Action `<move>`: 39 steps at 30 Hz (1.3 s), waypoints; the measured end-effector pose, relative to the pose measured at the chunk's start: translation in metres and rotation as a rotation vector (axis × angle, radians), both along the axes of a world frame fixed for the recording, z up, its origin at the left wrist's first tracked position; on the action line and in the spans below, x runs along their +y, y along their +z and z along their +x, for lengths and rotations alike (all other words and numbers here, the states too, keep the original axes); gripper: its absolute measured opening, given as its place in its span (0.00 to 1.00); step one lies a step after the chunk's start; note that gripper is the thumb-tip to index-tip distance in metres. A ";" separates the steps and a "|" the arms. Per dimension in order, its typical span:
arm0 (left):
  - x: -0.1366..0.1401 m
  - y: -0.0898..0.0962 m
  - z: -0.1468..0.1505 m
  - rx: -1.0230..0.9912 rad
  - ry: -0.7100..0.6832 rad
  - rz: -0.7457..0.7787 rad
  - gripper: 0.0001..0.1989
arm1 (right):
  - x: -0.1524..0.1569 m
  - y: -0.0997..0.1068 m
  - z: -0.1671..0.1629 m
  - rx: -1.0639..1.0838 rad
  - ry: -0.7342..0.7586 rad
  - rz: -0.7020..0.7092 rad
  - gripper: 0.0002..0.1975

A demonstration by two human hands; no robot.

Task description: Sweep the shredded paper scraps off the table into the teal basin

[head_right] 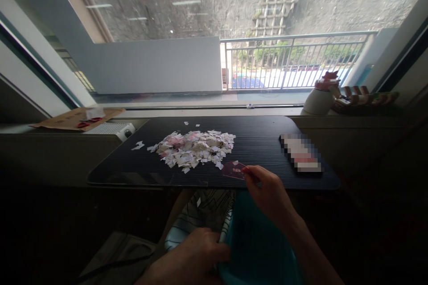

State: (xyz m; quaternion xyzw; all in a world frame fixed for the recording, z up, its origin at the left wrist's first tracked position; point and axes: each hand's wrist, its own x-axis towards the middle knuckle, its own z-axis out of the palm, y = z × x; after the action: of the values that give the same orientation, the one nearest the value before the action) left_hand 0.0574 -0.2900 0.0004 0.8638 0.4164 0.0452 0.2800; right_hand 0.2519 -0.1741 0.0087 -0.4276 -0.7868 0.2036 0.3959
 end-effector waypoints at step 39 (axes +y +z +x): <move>0.001 0.005 0.000 0.042 0.046 0.160 0.14 | 0.033 -0.003 0.014 -0.049 -0.204 -0.008 0.12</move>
State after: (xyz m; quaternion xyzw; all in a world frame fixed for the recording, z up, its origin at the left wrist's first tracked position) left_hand 0.0570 -0.2886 0.0055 0.8745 0.4368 0.0668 0.2002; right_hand 0.2661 -0.1414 0.0058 -0.5118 -0.7478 0.1549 0.3935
